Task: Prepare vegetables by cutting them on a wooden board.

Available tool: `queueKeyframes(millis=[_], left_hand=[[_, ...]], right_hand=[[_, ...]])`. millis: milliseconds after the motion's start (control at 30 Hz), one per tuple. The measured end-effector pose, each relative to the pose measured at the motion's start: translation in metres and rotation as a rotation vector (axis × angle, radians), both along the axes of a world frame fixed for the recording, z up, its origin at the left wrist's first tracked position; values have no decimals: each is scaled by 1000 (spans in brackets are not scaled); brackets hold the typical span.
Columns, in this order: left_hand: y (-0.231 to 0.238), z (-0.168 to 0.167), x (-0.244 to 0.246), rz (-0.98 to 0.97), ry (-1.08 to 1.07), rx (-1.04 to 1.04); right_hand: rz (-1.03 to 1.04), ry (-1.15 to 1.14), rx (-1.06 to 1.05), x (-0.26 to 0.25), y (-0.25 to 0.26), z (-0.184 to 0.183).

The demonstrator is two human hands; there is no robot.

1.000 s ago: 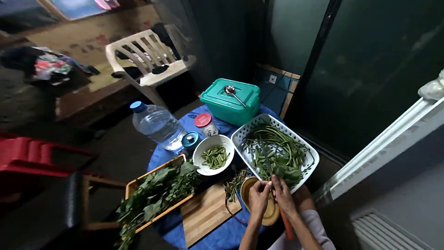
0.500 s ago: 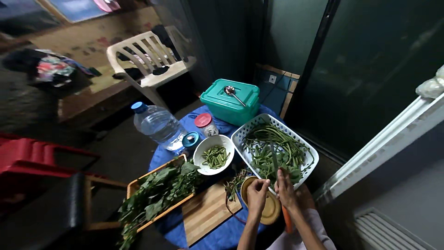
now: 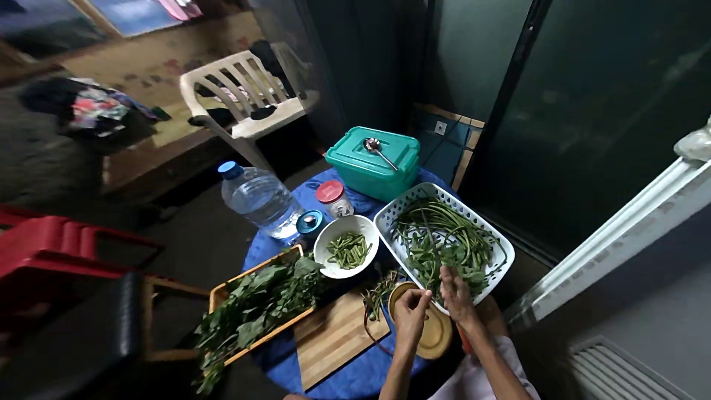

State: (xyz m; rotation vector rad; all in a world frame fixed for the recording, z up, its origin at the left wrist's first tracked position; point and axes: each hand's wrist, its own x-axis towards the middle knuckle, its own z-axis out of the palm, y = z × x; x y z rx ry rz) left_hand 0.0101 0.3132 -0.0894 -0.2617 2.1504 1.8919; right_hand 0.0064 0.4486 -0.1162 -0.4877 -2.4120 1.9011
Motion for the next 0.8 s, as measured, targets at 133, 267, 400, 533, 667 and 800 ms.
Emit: queueKeyframes(millis=[133, 267, 400, 533, 667, 800], left_hand=[[-13, 8, -4, 129, -153, 124], [-25, 6, -11, 213, -360, 349], [-22, 9, -11, 173, -446, 489], [-12, 12, -8, 35, -455, 536], [-8, 15, -7, -61, -430, 554], [-9, 16, -8, -118, -426, 558]], right_hand=[[107, -71, 64, -3, 5, 6], [121, -100, 34, 4, 1, 3], [82, -9, -177, 12, -1, 9], [72, 6, -465, 9, -4, 13], [95, 47, -573, 9, -7, 15], [106, 16, -512, 11, -7, 15]])
